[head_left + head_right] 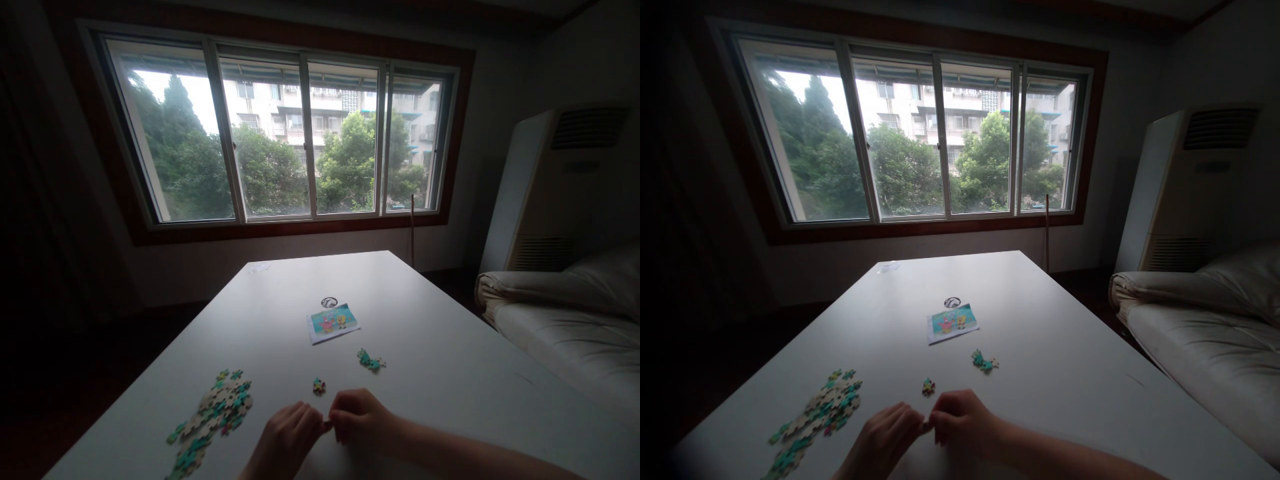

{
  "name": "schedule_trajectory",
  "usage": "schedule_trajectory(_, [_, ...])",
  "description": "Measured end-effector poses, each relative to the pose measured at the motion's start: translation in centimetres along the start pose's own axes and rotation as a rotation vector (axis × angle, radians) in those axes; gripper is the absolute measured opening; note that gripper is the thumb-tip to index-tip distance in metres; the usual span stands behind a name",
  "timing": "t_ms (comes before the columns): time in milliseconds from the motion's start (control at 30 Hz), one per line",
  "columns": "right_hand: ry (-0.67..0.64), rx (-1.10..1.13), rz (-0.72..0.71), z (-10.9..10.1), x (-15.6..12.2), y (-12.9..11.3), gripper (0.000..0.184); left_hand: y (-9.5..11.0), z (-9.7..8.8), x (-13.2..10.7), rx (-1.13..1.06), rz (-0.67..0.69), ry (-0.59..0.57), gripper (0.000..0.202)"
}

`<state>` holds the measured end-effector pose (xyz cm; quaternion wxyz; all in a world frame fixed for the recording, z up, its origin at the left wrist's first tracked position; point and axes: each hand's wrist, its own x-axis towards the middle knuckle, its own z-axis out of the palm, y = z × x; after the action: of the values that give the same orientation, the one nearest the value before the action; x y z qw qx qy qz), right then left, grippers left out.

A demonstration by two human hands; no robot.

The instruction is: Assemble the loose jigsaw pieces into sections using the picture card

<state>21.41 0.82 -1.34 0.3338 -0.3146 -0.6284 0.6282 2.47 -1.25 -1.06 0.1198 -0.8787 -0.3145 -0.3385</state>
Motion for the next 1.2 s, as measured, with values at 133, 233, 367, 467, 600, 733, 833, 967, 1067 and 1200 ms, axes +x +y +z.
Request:
schedule_trajectory(133, [0.002,0.005,-0.014,-0.02,0.01,0.12,0.049,-0.09,-0.03,0.14,0.033,-0.003,0.034,0.034])
schedule_trajectory(233, [0.006,-0.002,-0.016,-0.08,-0.02,0.19,0.048,-0.08,-0.12,0.21,0.016,0.001,0.029,0.034])
schedule_trajectory(367, [0.005,-0.031,-0.005,-0.08,-0.12,0.23,0.044,-0.03,-0.13,0.23,0.018,0.010,0.029,0.035])
schedule_trajectory(467, [0.020,-0.063,0.003,0.02,-0.17,0.31,0.044,-0.04,-0.01,0.22,0.008,0.030,0.006,0.034])
schedule_trajectory(600, [0.021,-0.109,-0.017,0.14,-0.25,0.35,0.046,-0.10,0.06,0.21,-0.036,0.060,-0.039,0.031])
schedule_trajectory(733, [0.011,-0.081,-0.018,0.17,-0.25,0.15,0.052,-0.01,-0.21,0.27,-0.039,0.054,-0.057,0.026])
schedule_trajectory(833, [-0.002,-0.021,-0.012,0.14,-0.09,0.07,0.056,0.15,-0.46,0.36,-0.053,0.044,-0.067,0.022])
schedule_trajectory(967, [-0.030,0.012,-0.009,0.02,0.18,0.42,0.057,0.15,-0.44,0.40,-0.055,0.052,-0.046,0.023])
schedule_trajectory(1067, [-0.027,0.016,-0.004,-0.07,0.28,0.82,0.056,0.04,-0.24,0.33,-0.027,0.053,-0.045,0.024])
schedule_trajectory(1200, [-0.018,0.002,-0.012,-0.10,0.21,0.85,0.055,-0.01,-0.20,0.26,0.005,0.062,-0.076,0.023])
